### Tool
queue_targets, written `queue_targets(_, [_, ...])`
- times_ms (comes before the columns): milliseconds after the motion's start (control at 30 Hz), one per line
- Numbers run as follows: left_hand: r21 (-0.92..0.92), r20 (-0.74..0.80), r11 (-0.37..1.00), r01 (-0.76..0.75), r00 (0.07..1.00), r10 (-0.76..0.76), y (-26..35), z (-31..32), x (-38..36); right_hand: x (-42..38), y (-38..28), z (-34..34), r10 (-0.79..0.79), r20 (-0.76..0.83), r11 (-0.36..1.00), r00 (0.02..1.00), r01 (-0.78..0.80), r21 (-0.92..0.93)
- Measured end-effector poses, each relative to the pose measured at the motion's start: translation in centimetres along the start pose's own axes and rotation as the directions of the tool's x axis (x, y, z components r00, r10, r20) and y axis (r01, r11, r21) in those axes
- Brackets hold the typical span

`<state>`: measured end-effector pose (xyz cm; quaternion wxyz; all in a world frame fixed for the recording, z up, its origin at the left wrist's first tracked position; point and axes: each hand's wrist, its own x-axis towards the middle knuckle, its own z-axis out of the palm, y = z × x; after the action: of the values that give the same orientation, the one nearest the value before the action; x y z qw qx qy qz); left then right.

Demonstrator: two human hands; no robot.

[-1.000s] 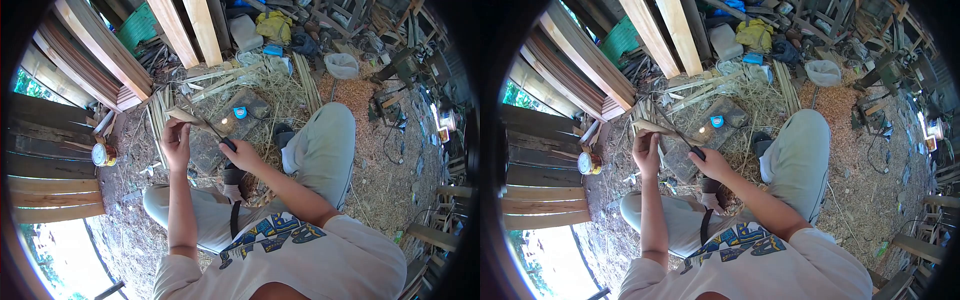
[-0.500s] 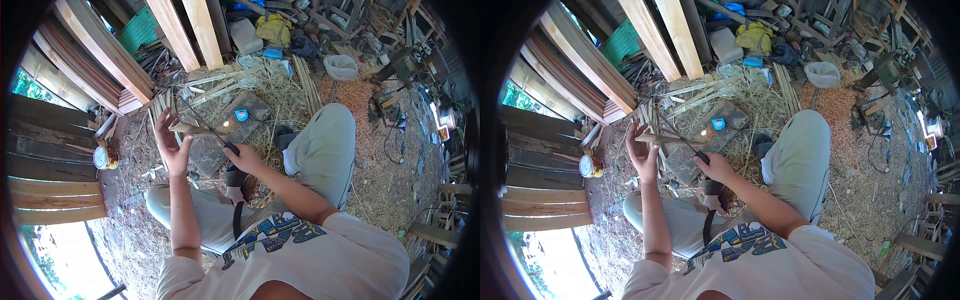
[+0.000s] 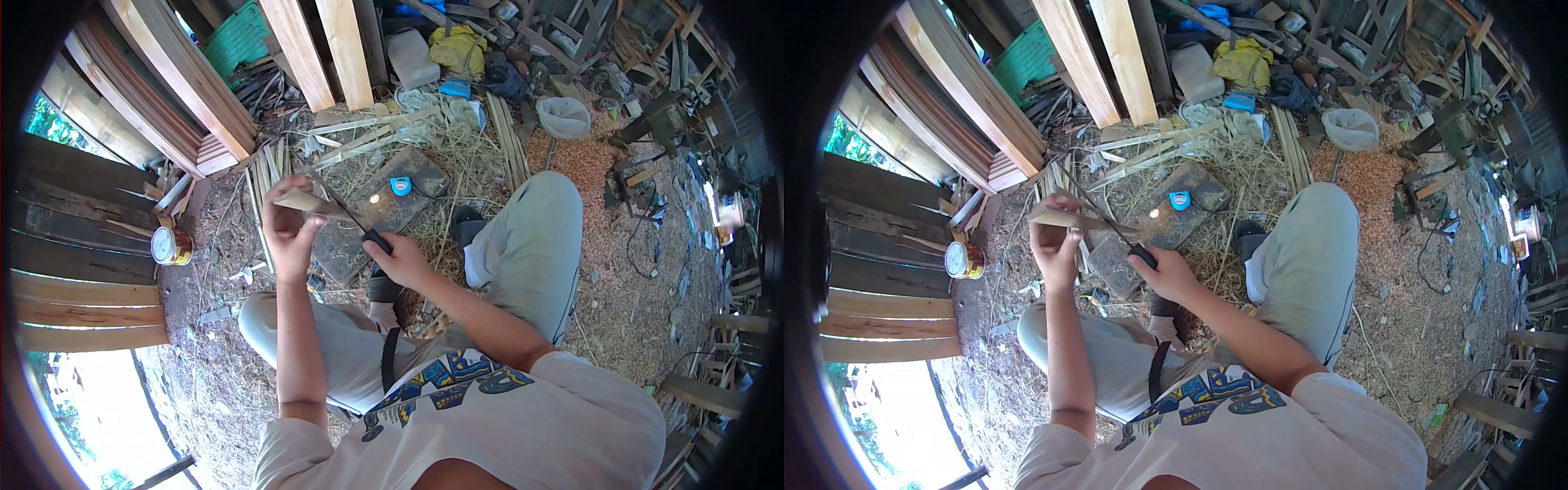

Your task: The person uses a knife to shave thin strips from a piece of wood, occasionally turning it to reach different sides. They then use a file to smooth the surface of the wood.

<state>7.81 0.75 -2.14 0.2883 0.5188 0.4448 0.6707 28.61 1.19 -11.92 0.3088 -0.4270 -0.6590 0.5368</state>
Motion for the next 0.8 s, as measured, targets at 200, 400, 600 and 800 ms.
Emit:
queue_targets(200, [0.111,0.039,0.981,-0.156,0.987,0.153,-0.7,-1.0,0.8,1.0,3.4,0.8,0.063,-0.01,0.998,0.998,-0.063,-0.013])
queue_targets(400, [0.172,0.07,0.983,0.063,0.995,-0.076,-1.5,-0.6,0.7,2.2,4.0,0.8,0.163,0.01,0.983,0.987,-0.161,-0.088])
queue_targets(600, [0.228,0.042,0.973,-0.032,0.999,0.023,-1.2,-0.3,0.5,2.0,2.1,0.0,0.177,0.036,0.981,0.984,-0.174,-0.081])
queue_targets(800, [0.155,0.022,0.987,-0.05,0.999,0.048,0.3,-1.5,0.8,0.9,0.9,0.6,0.039,0.002,0.997,0.999,-0.039,-0.072])
